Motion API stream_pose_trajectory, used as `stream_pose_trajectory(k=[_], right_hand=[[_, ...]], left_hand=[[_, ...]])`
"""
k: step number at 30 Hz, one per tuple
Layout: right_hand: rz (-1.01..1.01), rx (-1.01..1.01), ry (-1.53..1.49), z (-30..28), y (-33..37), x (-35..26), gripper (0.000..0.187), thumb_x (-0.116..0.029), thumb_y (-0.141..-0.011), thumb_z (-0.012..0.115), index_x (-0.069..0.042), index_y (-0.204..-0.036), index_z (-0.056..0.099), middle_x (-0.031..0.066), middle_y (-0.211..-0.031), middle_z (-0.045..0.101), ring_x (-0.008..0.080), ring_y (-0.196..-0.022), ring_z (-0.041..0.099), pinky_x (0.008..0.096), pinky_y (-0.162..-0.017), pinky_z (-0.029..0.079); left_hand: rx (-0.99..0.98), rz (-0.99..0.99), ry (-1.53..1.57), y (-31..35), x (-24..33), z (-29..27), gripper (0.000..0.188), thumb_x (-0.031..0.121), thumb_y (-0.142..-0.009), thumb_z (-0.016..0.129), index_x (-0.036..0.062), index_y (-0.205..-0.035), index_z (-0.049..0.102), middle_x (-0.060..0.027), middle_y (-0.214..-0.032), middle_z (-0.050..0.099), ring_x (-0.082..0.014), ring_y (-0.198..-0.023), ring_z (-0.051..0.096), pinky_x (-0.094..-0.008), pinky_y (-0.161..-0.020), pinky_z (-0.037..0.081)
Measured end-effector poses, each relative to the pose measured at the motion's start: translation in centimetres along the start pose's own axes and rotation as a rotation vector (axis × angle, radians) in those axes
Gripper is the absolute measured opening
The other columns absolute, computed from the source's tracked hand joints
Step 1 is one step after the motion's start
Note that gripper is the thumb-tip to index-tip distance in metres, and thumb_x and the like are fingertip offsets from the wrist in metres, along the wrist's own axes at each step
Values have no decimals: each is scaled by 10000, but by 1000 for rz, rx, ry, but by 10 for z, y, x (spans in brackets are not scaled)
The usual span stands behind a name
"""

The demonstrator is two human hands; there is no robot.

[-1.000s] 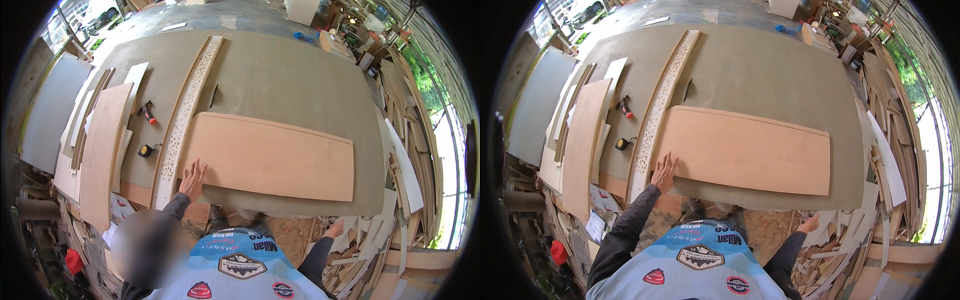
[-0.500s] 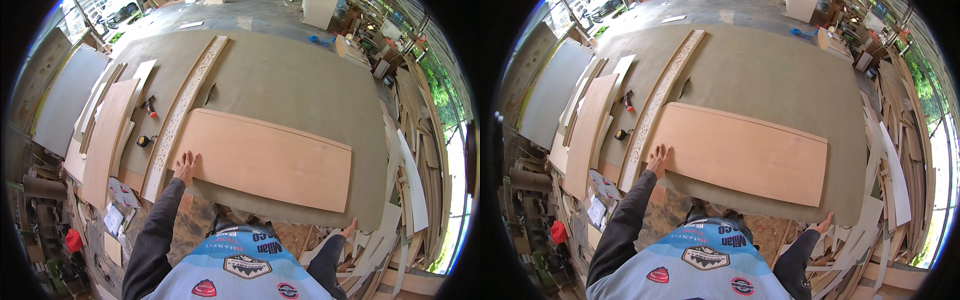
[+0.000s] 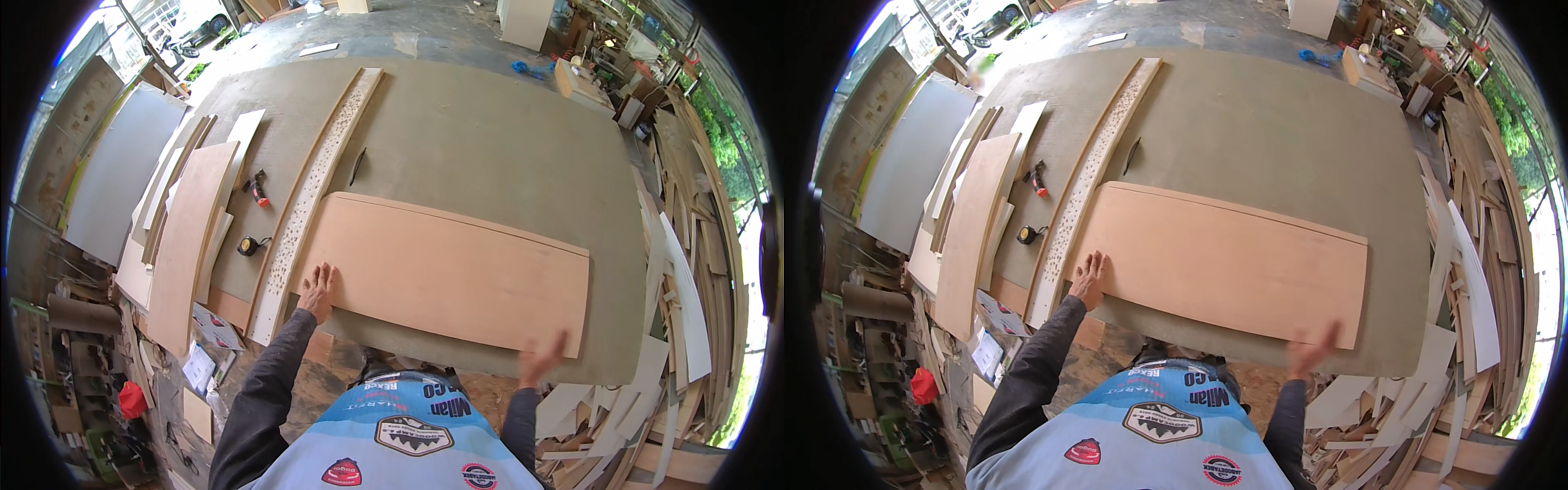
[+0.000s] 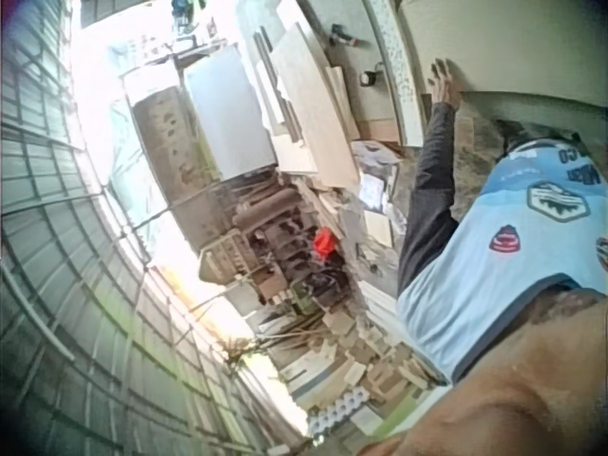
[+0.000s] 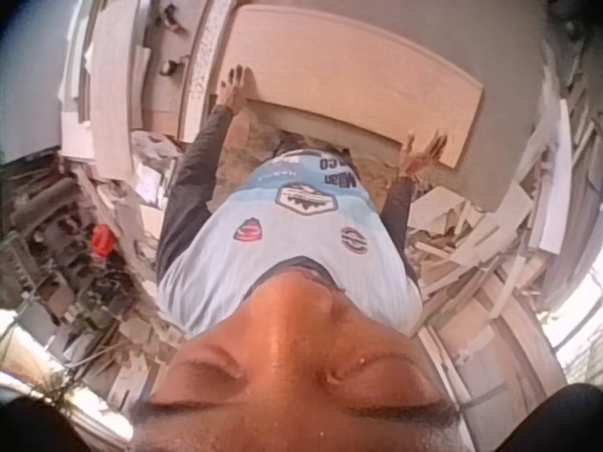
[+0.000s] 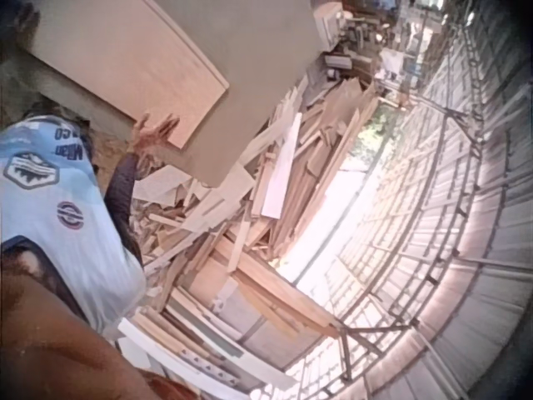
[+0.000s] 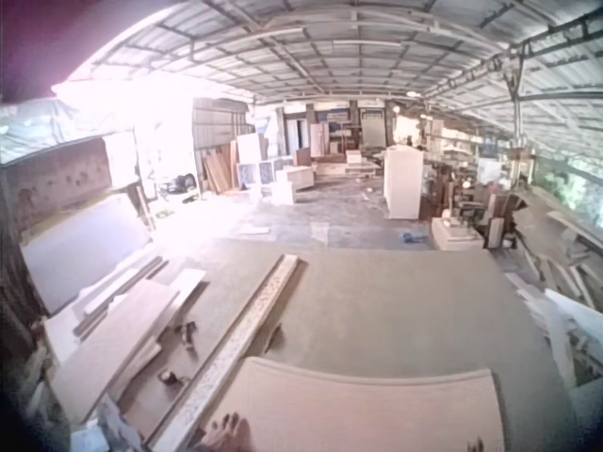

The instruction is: The person aligns and marks wood panels on a workbench, using a hammer to tap pieces into place and measuring with a tape measure to mark specific points with a pencil.

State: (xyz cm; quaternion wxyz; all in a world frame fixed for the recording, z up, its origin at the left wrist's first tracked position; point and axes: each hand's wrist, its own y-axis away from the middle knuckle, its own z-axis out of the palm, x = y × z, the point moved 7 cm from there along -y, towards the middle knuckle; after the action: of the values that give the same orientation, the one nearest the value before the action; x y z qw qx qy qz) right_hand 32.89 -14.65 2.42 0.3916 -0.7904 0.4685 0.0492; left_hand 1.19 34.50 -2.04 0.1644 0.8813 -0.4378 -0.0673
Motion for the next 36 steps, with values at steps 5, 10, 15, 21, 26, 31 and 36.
stream_pose_trajectory(k=[5,10,15,21,26,31,36], right_hand=[[-333,-794,-60,99,51,-185,864,-629,-881,612,-96,-1533,416,230,-1640,215,457,-1518,144,601,-1217,135],[-418,-791,7,127,55,-203,868,-665,-890,554,-133,-1555,387,199,-1656,191,487,-1520,73,663,-1202,25],[-451,-815,63,137,46,-202,870,-642,-891,574,-130,-1564,367,186,-1666,167,488,-1520,63,670,-1200,23],[-442,-837,57,142,36,-206,878,-612,-889,601,-122,-1571,346,175,-1668,171,492,-1519,59,670,-1200,16],[-435,-822,41,148,30,-205,881,-608,-884,610,-119,-1569,348,173,-1667,173,490,-1520,53,670,-1201,11],[-436,-825,42,151,25,-206,880,-615,-885,604,-118,-1567,353,172,-1668,169,489,-1521,50,670,-1202,11],[-430,-828,50,156,20,-206,878,-604,-878,618,-127,-1566,357,169,-1670,161,486,-1522,40,668,-1203,6]], left_hand=[[-25,-21,34,4,-1,-3,1017,58,-780,652,82,-1620,81,-267,-1656,86,-501,-1510,137,-654,-1161,258],[-9,-34,4,4,-5,-1,965,82,-814,627,81,-1620,96,-280,-1647,113,-528,-1491,172,-671,-1149,269],[-22,-29,54,-7,1,-13,934,67,-819,582,73,-1618,99,-274,-1650,114,-530,-1492,168,-685,-1143,269],[5,-28,71,-21,-5,-4,894,72,-831,530,68,-1617,104,-265,-1657,95,-531,-1498,143,-699,-1145,245],[4,-26,90,-29,-6,-7,909,77,-828,550,69,-1617,100,-262,-1659,87,-531,-1501,129,-697,-1151,237],[-8,-20,88,-33,-5,-10,966,84,-808,625,67,-1617,97,-260,-1660,85,-528,-1501,132,-685,-1156,243],[-8,-30,65,-40,-4,-12,977,87,-807,638,67,-1618,93,-260,-1661,75,-527,-1504,122,-677,-1161,241]])
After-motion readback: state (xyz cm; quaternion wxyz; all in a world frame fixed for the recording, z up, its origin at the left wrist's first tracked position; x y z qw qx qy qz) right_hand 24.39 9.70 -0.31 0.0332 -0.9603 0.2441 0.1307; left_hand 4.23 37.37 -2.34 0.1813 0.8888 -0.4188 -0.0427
